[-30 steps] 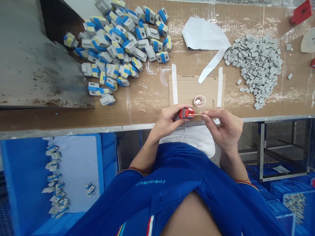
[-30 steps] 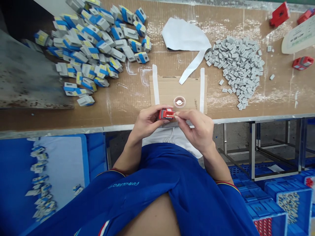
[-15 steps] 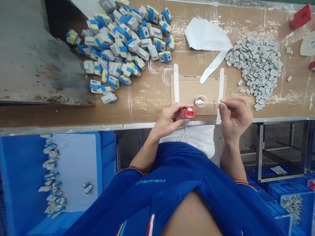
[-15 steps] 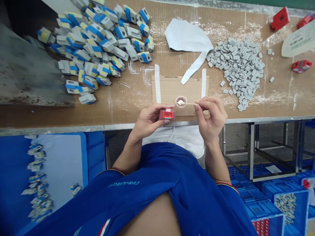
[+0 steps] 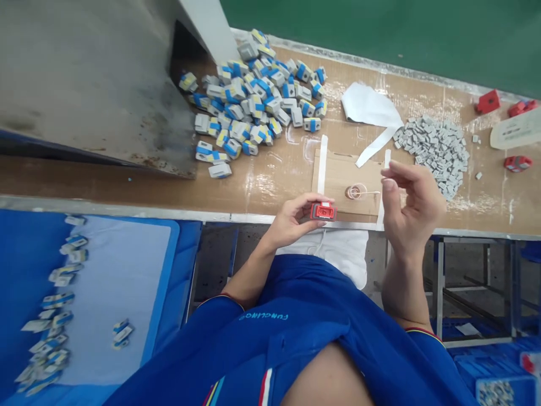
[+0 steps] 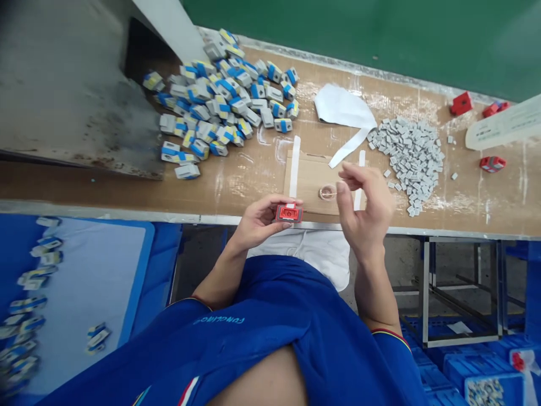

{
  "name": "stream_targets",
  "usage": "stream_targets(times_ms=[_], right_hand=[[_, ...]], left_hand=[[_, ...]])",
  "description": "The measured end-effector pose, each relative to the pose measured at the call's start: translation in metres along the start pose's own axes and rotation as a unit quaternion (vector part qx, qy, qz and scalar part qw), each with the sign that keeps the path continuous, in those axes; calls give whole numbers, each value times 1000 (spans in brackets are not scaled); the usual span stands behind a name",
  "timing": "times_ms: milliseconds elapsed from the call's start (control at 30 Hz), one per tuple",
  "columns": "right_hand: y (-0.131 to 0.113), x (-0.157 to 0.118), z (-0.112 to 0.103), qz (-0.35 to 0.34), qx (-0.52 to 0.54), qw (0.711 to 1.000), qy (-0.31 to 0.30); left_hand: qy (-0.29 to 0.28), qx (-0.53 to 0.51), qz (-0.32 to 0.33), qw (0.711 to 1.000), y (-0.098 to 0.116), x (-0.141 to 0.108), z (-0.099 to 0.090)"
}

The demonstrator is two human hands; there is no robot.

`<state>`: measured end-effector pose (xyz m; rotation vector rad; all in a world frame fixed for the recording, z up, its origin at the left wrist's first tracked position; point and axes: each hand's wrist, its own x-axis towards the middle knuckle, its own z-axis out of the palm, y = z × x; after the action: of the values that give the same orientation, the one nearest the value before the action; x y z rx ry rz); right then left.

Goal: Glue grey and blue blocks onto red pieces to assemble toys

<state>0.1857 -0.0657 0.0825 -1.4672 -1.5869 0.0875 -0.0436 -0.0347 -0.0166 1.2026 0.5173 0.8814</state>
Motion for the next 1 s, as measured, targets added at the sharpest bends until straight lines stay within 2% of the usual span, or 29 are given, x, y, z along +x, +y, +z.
stream_targets(times_ms=[67,133,300,400,500,633,767,867,1000], right_hand=[[-13,14,23,-11,21,998,-55],[-16,25,62,-20,50,992,-115],[9,50,175,14,27,986,-162],[22,62,216,-2,-21,982,-190],[29,68,228,-48,-40,977,-205],[38,64,223,-66,-75,970,-223],[47,65,218,-44,-105,971,-210],[50,77,221,-57,-102,973,-201],[50,89,231,-94,-96,960,-245]], left_hand=[[24,1,13,1000,4,-8,-8],[46,9,17,999,9,-17,-19],[103,34,9,994,21,-36,-42],[137,47,11,989,27,-48,-49],[161,67,14,985,29,-59,-51],[169,76,33,982,24,-68,-49],[165,70,44,983,18,-67,-43],[165,68,52,983,16,-64,-41],[162,62,46,984,17,-62,-40]])
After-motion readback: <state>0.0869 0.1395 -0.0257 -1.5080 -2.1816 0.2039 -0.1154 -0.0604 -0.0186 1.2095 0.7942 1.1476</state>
